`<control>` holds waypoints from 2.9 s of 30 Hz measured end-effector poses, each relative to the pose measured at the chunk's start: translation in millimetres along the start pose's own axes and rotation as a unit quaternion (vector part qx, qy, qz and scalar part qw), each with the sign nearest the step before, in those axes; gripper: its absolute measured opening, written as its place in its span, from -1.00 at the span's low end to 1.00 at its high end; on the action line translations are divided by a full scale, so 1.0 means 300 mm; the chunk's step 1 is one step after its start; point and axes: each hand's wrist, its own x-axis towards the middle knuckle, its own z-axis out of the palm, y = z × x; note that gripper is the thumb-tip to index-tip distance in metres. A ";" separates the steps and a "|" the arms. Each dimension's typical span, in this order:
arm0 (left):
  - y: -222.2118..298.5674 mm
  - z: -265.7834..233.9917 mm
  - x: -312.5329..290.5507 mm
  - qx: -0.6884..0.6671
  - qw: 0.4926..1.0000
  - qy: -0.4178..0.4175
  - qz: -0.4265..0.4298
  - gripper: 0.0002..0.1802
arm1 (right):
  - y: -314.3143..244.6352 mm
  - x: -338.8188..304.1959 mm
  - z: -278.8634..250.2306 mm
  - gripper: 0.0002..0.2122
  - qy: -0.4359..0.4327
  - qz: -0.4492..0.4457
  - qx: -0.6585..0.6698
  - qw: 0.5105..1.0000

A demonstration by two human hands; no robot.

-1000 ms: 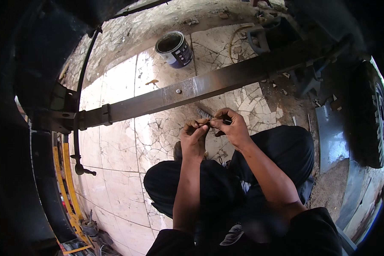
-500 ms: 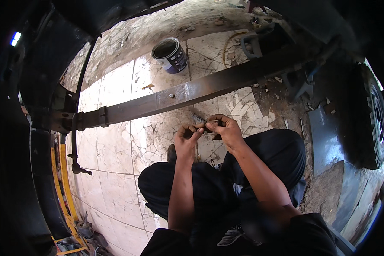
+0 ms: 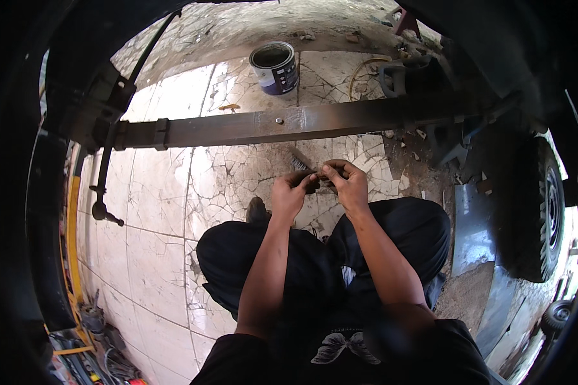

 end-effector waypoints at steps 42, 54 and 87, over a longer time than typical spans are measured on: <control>-0.050 0.004 -0.052 -0.176 0.964 0.097 -0.175 -0.60 | 0.009 -0.096 0.015 -0.66 -0.073 -0.114 -0.319 0.938; -0.015 0.024 -0.051 -0.162 0.984 0.040 -0.058 -0.66 | -0.025 -0.069 0.028 -0.69 -0.026 -0.054 -0.249 0.967; 0.074 0.031 -0.002 -0.307 0.951 0.034 -0.018 -0.62 | -0.538 0.283 0.109 -0.88 -0.063 -0.283 -0.549 0.784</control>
